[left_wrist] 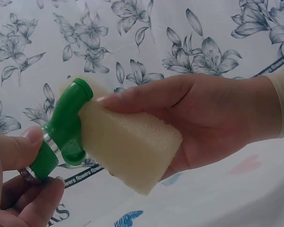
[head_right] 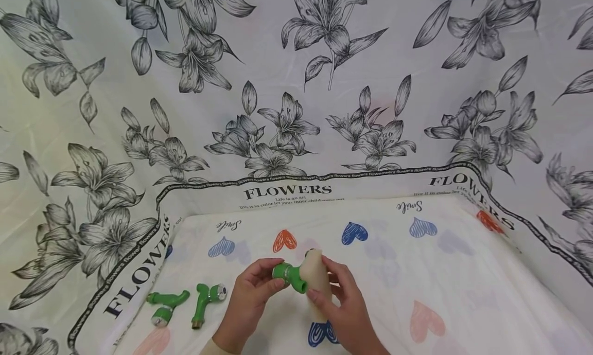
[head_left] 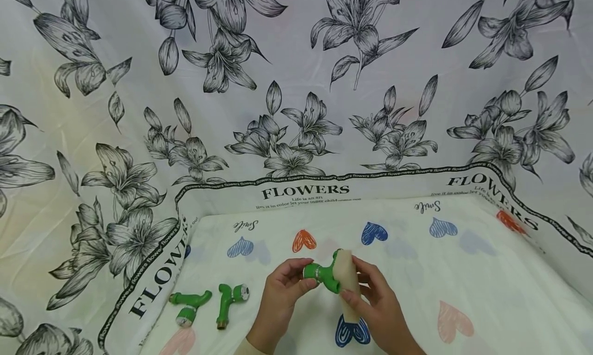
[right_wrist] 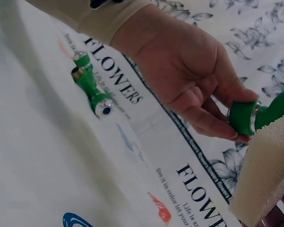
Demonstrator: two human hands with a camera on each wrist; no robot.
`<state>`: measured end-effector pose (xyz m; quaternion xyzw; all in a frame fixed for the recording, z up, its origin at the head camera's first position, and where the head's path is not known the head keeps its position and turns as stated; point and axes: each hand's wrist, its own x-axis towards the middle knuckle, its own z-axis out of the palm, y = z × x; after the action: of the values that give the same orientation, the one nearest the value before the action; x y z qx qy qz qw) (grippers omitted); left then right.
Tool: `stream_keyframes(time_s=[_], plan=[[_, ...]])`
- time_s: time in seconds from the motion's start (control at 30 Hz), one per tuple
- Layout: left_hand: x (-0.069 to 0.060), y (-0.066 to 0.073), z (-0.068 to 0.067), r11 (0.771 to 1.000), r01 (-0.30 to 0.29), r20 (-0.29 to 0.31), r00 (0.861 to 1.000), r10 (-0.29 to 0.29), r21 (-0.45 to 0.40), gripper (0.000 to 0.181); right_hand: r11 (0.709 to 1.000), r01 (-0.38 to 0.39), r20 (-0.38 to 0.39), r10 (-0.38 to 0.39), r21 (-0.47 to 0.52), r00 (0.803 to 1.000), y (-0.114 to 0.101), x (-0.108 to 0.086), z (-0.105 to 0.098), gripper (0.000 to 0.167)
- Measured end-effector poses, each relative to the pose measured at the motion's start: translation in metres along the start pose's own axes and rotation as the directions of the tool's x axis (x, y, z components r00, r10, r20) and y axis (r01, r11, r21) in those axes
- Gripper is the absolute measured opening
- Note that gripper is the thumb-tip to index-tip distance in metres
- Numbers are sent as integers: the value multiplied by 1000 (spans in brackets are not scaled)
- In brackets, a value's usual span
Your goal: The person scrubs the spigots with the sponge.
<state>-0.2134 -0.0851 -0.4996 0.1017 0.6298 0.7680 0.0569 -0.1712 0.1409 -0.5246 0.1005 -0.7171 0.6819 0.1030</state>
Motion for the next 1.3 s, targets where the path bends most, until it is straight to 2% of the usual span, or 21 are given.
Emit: stream_keyframes(time_s=[0.17, 0.33, 0.4, 0.5, 0.63, 0.77, 0.9, 1.03, 1.3], plan=[[-1, 1, 1, 999, 3, 13, 1000, -3, -36, 42, 997, -32, 25, 31, 71, 999, -7, 0, -2, 62], [1, -2, -1, 998, -8, 11, 1000, 9, -56, 43, 986, -125, 39, 121, 114, 992, -18, -2, 1, 61], [2, -3, -2, 998, -11, 4, 1000, 12, -69, 42, 984, -132, 60, 126, 116, 990, -22, -4, 2, 61], [3, -4, -3, 997, -14, 0, 1000, 14, -82, 42, 992, -69, 100, 58, 106, 993, -23, -7, 4, 61], [4, -5, -4, 997, -10, 0, 1000, 10, -82, 41, 992, 93, 143, -106, 90, 984, -20, -10, 2, 64], [4, -6, -4, 997, -5, -13, 1000, 4, -72, 42, 984, 169, 143, -176, 55, 974, -17, -10, 2, 67], [4, -5, -3, 998, -1, -25, 1000, -1, -58, 46, 987, 153, 79, -149, -42, 986, -17, -9, 4, 69], [3, -4, -2, 998, 4, -40, 999, -7, -61, 43, 989, 90, 14, -89, -117, 996, -18, -7, 6, 71], [0, -5, -3, 998, 18, -34, 999, -20, -67, 44, 994, 7, -6, -7, -110, 1000, -17, -3, 6, 67]])
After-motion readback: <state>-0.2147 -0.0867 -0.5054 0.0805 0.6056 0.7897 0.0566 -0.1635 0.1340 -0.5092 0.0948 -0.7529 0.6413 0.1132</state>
